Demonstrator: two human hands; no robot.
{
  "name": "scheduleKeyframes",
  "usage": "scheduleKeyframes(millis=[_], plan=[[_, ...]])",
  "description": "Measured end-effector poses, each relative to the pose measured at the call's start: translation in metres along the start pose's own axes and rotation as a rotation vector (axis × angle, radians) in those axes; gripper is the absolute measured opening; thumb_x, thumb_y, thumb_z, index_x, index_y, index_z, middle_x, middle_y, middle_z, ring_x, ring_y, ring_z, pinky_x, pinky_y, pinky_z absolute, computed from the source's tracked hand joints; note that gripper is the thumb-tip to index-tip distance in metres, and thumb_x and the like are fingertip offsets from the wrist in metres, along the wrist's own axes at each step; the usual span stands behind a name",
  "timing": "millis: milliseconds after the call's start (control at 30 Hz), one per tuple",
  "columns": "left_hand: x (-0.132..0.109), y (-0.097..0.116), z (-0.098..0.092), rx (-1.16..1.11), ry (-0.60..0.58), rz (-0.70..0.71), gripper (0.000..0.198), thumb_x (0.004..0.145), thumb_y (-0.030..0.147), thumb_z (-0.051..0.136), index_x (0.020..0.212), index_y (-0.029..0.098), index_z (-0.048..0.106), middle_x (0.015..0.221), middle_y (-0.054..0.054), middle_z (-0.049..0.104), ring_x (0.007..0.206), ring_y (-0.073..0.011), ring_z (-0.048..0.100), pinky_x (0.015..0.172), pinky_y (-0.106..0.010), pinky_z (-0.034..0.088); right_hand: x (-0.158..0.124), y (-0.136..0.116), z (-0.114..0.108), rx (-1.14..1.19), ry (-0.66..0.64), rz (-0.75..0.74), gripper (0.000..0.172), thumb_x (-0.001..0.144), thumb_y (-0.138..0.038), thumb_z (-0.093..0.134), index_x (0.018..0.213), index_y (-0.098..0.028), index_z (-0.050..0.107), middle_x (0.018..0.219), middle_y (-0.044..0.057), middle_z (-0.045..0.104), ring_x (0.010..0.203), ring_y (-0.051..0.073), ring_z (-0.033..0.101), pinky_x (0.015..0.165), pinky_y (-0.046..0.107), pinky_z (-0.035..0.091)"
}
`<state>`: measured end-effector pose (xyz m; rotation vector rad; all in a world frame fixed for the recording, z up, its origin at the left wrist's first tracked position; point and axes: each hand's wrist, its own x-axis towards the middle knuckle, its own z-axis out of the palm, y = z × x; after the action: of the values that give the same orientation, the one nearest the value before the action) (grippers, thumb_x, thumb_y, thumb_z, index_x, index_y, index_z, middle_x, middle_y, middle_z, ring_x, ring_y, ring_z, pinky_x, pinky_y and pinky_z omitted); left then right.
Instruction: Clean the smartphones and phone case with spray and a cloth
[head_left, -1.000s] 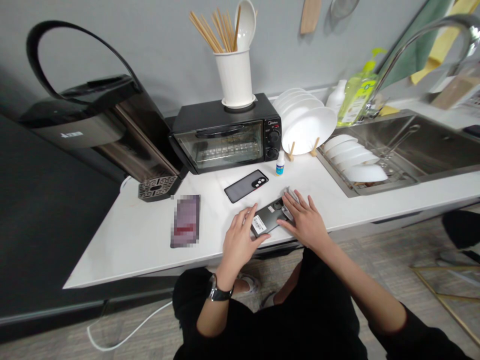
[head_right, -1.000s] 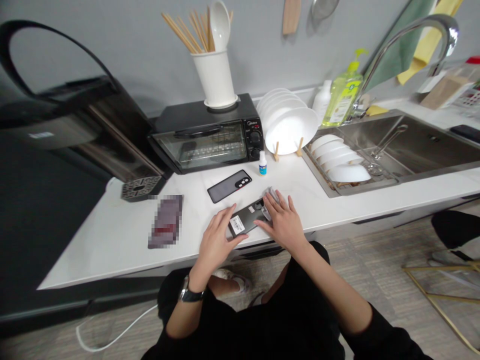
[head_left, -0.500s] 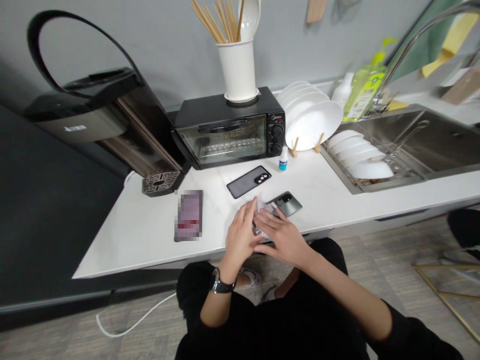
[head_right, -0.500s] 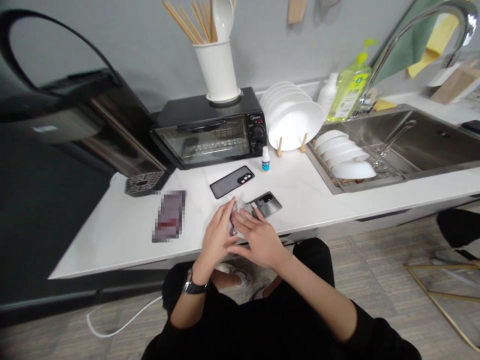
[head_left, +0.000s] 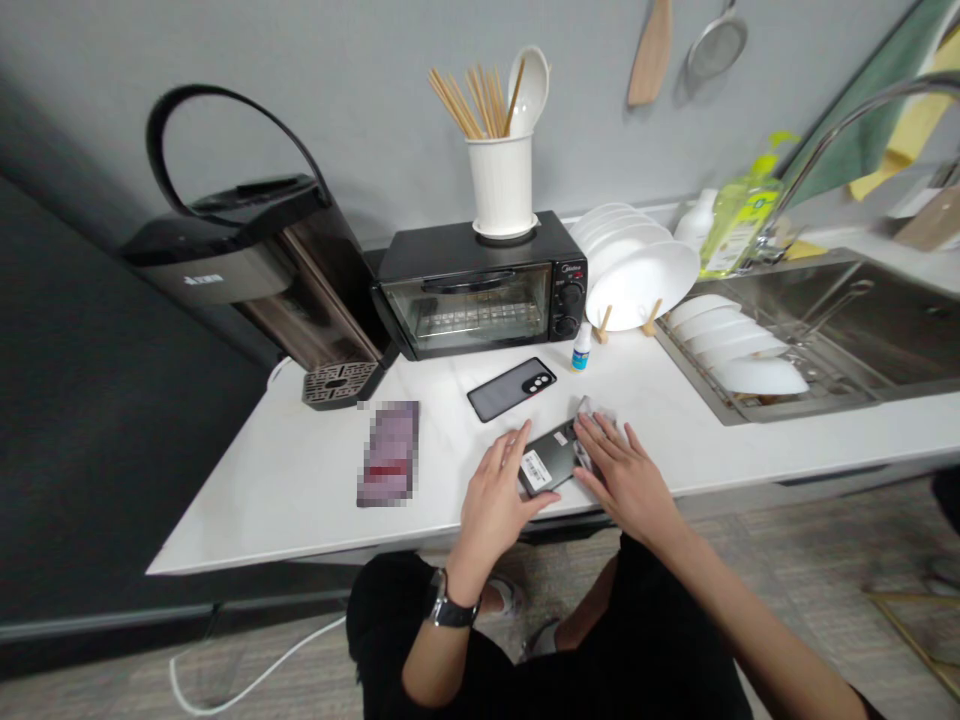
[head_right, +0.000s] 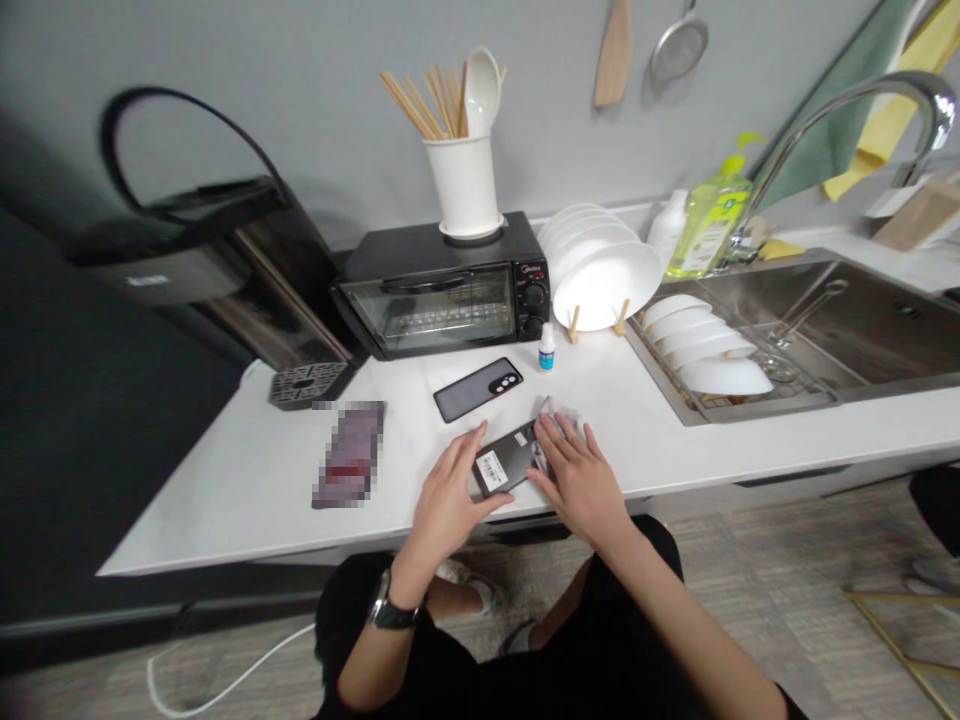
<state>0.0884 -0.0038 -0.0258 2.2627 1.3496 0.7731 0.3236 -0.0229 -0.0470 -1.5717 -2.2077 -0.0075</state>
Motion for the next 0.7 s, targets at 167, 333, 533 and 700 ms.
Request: scheduleKeyframes(millis=[167, 333, 533, 700], plan=[[-0.002, 0.000, -0.003, 0.008, -0.036, 0.015, 0.105, 0.083, 0.008, 0.077, 0.168, 0.035, 0.021, 0.154, -0.010, 0.050, 0.142, -0.0275, 0.053, 0.121, -0.044, 0.046, 0.002, -0.060, 0.005, 0.164, -0.114, -0.220, 0.055, 0.110, -0.043, 0.046, 0.159, -0.018, 0.046, 0.164, 0.011, 0.048, 0.156, 0.029, 0.041, 0.128, 0.061, 0.030], [-0.001, -0.002, 0.000, 0.031, -0.012, -0.012, 0.107, 0.083, 0.026, 0.086, 0.167, 0.036, 0.022, 0.153, -0.010, 0.051, 0.141, -0.0308, 0.055, 0.118, -0.048, 0.049, -0.014, -0.022, -0.009, 0.108, -0.118, -0.115, 0.053, 0.112, -0.037, 0.041, 0.163, -0.025, 0.040, 0.167, 0.006, 0.044, 0.157, 0.027, 0.039, 0.127, 0.062, 0.033], [0.002, -0.005, 0.004, 0.054, 0.015, 0.024, 0.112, 0.078, 0.040, 0.092, 0.167, 0.035, 0.024, 0.150, -0.010, 0.054, 0.138, -0.0320, 0.057, 0.118, -0.049, 0.049, 0.000, 0.020, -0.004, -0.046, 0.013, 0.112, 0.059, 0.111, -0.043, 0.044, 0.163, -0.017, 0.041, 0.165, 0.015, 0.047, 0.157, 0.036, 0.037, 0.125, 0.064, 0.035], [-0.001, -0.004, 0.001, 0.030, 0.001, 0.024, 0.098, 0.087, 0.023, 0.081, 0.167, 0.034, 0.025, 0.150, -0.010, 0.054, 0.139, -0.0304, 0.056, 0.118, -0.048, 0.048, 0.013, -0.041, 0.006, 0.087, -0.030, -0.045, 0.061, 0.109, -0.047, 0.049, 0.159, -0.013, 0.047, 0.165, 0.019, 0.045, 0.156, 0.035, 0.040, 0.127, 0.063, 0.032]])
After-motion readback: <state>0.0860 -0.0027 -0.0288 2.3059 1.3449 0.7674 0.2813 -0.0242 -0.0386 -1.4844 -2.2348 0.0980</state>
